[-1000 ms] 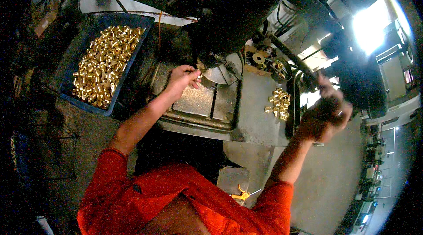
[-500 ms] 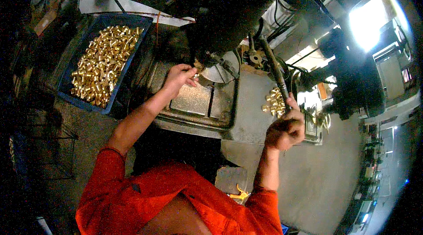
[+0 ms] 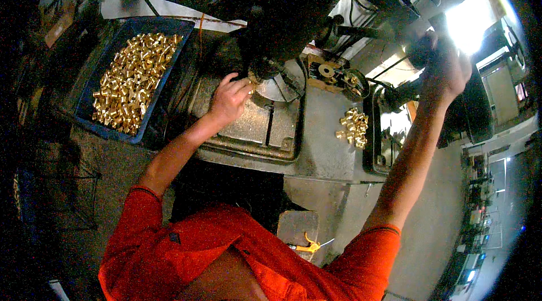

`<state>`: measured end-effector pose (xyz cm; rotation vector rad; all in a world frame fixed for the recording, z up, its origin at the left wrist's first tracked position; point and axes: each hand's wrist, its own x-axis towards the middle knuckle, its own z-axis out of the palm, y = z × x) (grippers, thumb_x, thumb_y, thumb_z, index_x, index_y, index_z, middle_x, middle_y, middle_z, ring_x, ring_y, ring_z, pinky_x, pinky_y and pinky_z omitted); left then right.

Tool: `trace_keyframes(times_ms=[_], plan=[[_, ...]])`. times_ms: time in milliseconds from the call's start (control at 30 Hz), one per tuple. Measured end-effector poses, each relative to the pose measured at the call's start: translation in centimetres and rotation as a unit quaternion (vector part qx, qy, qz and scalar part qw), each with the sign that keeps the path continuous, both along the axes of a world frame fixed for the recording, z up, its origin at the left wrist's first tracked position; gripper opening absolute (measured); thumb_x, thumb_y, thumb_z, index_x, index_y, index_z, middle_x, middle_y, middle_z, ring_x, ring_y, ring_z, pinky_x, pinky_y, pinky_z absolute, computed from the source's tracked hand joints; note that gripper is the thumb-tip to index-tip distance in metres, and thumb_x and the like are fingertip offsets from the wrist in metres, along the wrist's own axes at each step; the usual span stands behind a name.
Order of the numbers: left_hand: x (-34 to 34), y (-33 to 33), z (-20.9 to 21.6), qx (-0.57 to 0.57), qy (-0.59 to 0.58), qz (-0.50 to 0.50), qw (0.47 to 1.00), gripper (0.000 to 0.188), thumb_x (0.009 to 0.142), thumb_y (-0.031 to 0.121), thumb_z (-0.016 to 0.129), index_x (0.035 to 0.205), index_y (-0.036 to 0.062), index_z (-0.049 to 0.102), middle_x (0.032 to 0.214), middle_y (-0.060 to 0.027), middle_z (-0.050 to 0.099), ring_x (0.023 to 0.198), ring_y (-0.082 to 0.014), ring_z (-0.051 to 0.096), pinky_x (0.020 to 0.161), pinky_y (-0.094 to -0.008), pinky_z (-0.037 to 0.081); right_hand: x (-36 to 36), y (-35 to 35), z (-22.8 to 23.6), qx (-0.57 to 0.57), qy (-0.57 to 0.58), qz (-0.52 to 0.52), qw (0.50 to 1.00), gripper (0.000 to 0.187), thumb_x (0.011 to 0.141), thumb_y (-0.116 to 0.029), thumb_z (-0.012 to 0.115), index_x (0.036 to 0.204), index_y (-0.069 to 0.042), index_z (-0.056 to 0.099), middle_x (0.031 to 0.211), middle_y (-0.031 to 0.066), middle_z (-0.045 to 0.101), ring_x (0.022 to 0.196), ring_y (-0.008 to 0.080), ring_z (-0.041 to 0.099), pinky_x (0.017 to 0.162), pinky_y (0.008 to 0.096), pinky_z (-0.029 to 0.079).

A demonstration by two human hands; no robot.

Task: The person repeatedly picks small brass-colored metal pieces from a blue bin, places them into a press machine, operates the lever, and removes the processed pieces. The person continues this cycle throughout the clip, accumulating finished pieces on the work surface.

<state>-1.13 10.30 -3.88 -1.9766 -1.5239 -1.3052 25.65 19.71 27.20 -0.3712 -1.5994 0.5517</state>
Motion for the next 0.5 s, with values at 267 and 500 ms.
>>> trace_keyframes(times_ms=[267,500], plan=[[-0.5,-0.5,0.5,-0.012,0.008,-0.019,1.000,0.026,0.067,0.000,0.060,0.092,0.0005,0.061,0.096,-0.0159,0.060,0.091,-0.0290,0.056,0.092,-0.0433,0.038,1.0,-5.1,-9.4,0.121,0.023,-0.007,0.992,0.024,0.084,-0.008,0.044,0.063,-0.004,0.034,0.064,0.0154,0.052,0.075,0.0326,0.057,0.081,0.0497,0.044],[-0.7,-0.8,0.4,-0.035,0.026,-0.015,0.999,0.027,0.066,0.000,0.060,0.092,0.0008,0.061,0.097,-0.0146,0.059,0.091,-0.0286,0.056,0.092,-0.0427,0.038,1.0,-7.1,-16.4,0.126,-0.003,-0.071,0.989,0.030,0.085,-0.007,0.044,0.061,-0.006,0.027,0.061,0.0108,0.045,0.076,0.0320,0.056,0.081,0.0540,0.042]])
